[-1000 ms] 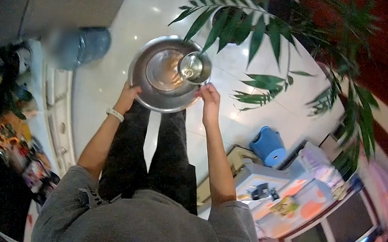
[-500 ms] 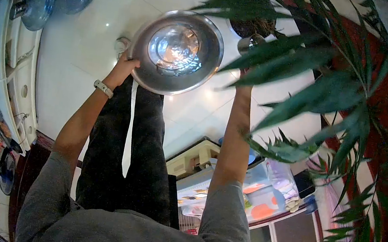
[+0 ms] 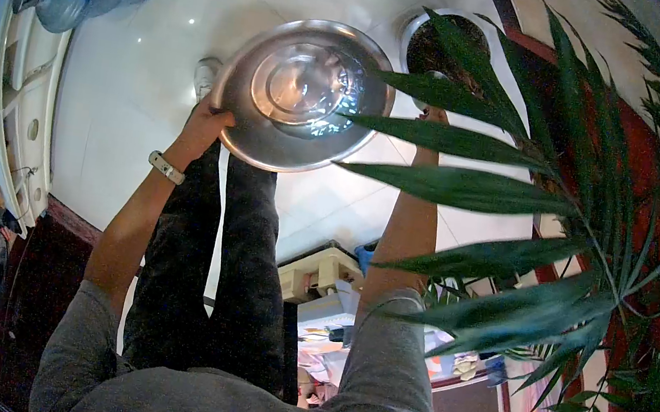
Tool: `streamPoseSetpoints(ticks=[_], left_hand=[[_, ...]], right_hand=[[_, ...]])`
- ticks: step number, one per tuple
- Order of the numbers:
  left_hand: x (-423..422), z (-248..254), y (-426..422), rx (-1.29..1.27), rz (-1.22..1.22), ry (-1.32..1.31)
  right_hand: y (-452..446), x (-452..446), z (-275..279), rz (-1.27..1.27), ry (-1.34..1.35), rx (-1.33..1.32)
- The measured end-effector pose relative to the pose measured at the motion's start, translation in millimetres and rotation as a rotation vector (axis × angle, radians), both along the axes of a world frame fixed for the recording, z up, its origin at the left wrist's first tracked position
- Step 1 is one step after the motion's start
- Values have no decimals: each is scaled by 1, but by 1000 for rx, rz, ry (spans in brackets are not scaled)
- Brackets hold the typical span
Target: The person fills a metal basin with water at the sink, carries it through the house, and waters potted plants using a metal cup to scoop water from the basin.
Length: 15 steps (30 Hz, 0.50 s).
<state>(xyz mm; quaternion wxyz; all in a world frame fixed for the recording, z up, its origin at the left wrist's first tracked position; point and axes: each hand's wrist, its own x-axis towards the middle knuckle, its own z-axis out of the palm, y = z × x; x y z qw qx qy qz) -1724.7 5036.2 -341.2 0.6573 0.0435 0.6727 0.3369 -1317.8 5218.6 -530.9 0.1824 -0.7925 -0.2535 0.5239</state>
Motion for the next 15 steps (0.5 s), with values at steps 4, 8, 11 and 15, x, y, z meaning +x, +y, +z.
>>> streamPoseSetpoints(ticks=[4,8,11,15], left_hand=[[6,-7,-10,-37,27,44],[6,-5,-14,-23,-32,-22],[11,-16,-29,18,-14,-30],[12,-8,-29,10,17,-82]], right_hand=[[8,10,-16,180,-64,53],[14,9,-14,271,-170,33],[17,24,-35,325,-254,122],[18,4,-18,518,-495,98]])
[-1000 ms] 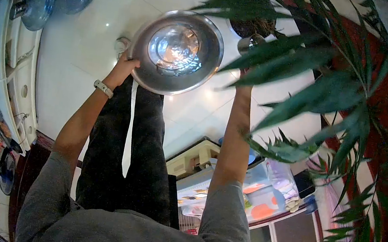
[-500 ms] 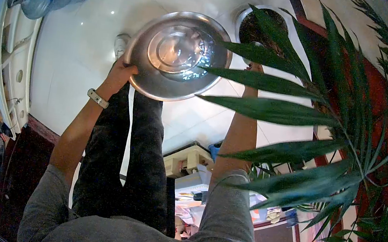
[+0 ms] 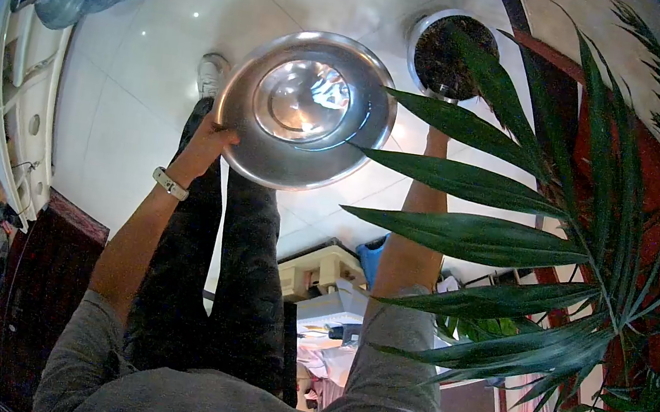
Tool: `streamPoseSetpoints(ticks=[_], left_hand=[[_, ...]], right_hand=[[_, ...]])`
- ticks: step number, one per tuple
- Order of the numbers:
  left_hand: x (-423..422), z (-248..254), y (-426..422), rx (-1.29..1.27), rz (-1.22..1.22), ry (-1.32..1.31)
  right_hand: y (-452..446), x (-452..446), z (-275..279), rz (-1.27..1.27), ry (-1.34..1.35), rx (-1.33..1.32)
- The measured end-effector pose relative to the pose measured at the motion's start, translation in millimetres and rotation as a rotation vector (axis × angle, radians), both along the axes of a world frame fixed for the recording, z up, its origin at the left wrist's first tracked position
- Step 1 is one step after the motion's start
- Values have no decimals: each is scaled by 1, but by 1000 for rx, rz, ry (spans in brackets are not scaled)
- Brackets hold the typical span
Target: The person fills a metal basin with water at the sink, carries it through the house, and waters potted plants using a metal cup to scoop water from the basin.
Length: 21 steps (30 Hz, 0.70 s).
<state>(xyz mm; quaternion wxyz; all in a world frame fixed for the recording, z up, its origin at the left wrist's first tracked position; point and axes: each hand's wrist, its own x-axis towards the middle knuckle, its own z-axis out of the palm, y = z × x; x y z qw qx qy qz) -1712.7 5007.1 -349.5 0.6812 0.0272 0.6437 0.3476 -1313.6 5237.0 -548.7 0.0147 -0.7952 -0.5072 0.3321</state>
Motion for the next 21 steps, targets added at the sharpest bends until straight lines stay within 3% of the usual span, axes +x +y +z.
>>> streamPoseSetpoints(ticks=[2,6,9,14,17,21], left_hand=[[1,-2,-3,39,93,-64],[-1,-7,-11,0,57,-48],[-2,-7,-9,-20,34,-55],[-8,-7,-10,-88,-20,-56],[-12,3,-6,-66,50,-47],[-23,10,-4,-74,-9,-2]], right_hand=[[5,3,-4,100,-69,13],[16,-28,24,52,-264,-126],[18,-51,48,299,-502,-15],[20,-59,49,278,-648,-50],[12,-62,45,312,-495,251],[-1,-70,54,303,-569,165]])
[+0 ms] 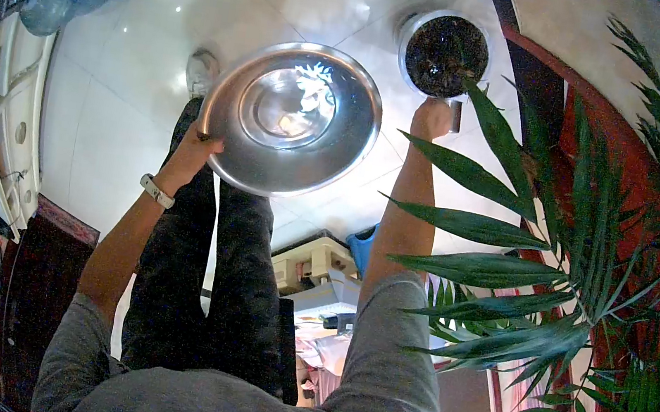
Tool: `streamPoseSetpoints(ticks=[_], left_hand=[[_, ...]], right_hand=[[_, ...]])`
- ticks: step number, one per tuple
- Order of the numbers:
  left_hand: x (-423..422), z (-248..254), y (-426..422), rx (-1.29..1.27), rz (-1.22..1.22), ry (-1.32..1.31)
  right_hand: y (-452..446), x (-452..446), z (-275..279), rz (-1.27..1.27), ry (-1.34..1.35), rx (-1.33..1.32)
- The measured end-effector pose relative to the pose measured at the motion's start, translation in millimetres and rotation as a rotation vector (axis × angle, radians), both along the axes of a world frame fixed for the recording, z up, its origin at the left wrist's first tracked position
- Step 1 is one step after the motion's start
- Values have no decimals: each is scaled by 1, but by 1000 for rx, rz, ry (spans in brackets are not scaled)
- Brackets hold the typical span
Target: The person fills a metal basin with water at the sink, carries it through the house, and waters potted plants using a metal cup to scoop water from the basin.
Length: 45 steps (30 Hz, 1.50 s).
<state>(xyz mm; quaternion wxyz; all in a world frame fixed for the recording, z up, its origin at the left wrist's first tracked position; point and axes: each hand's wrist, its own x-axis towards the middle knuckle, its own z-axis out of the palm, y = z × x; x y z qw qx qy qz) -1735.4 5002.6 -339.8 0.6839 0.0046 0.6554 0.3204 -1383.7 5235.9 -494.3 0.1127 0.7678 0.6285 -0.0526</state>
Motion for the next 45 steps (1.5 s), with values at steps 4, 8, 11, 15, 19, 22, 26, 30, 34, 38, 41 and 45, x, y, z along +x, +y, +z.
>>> streamPoseSetpoints(ticks=[4,8,11,15,19,22,26,30,34,38,41,45], left_hand=[[-10,-6,-14,20,17,-50],[-14,3,-13,67,108,4],[-20,24,-13,-21,76,65],[-26,31,-40,-5,58,48],[-31,77,-45,-20,118,21],[-34,119,-41,96,87,65],[-25,185,-43,105,144,22],[-33,224,-60,87,15,-42],[-12,280,-55,87,92,-57],[-6,306,-62,102,101,-129],[-5,319,-56,115,29,-166],[-6,352,-45,171,-133,-177]], right_hand=[[-23,4,-9,-471,691,271],[-43,-24,26,-992,1169,108],[-77,-67,97,-955,1308,207],[-143,-106,214,-589,1059,119],[-172,-135,338,-422,885,0],[-188,-147,391,-455,1028,-92],[-199,-151,446,-153,996,-92],[-203,-159,490,-135,1055,-133],[-207,-150,519,-47,941,-80],[-216,-136,545,21,798,-24],[-217,-130,571,-13,755,-100],[-245,-139,605,-81,700,-19]])
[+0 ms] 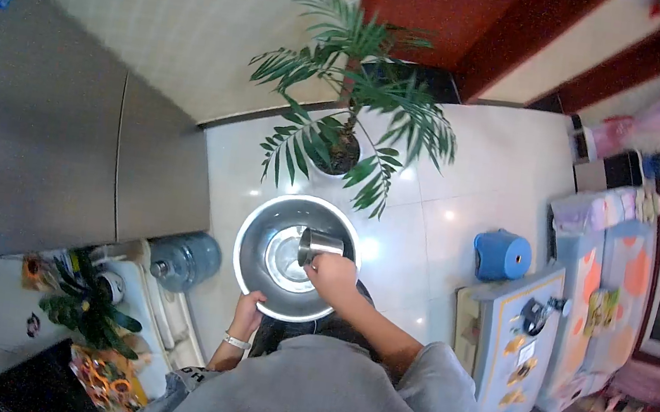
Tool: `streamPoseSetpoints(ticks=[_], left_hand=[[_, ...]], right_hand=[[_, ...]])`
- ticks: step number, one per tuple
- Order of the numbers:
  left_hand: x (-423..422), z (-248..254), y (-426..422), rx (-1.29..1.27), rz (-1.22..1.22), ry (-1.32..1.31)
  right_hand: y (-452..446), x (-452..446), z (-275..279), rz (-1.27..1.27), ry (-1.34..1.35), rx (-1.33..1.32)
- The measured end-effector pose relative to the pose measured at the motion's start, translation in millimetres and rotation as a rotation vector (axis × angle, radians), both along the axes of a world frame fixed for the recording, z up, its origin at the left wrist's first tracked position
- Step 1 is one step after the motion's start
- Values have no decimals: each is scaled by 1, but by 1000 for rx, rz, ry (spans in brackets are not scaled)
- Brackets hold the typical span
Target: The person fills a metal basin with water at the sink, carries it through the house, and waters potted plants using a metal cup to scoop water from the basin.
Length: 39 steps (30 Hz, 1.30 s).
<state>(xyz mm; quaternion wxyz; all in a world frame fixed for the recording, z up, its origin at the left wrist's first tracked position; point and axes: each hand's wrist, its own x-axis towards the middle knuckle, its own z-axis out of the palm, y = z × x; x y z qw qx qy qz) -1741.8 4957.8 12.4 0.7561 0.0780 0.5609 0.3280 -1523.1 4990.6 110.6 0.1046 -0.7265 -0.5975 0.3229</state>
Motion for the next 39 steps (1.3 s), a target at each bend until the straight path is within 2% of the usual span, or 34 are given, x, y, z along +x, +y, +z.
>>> streamPoseSetpoints(ticks=[2,5,7,10,17,19,22,26,30,33,37,39], left_hand=[[-5,21,9,33,-102,3],[1,67,17,106,-179,49],[-10,69,16,159,-361,17],[-10,82,10,166,-434,-65],[17,135,-9,97,-692,-146],[22,137,-11,80,-818,-136],[39,160,-26,141,-911,-152],[76,173,-52,132,-1061,-144],[113,193,-90,124,-1165,-159],[145,170,-108,100,-1244,-125],[186,187,-149,64,-1246,-106],[215,198,-166,122,-1245,-104]], right_hand=[[-12,-7,20,-79,-7,-27],[-39,-16,41,-232,-13,119],[-60,-22,50,-284,-42,207],[-89,-28,73,-420,-89,334],[-155,-34,129,-827,-60,410],[-176,-33,131,-922,-108,484],[-210,-29,159,-1054,-100,471],[-249,-11,150,-1189,-200,478],[-287,15,167,-1294,-186,370],[-315,46,149,-1334,-200,410],[-357,90,150,-1344,-201,369],[-374,121,150,-1323,-167,297]])
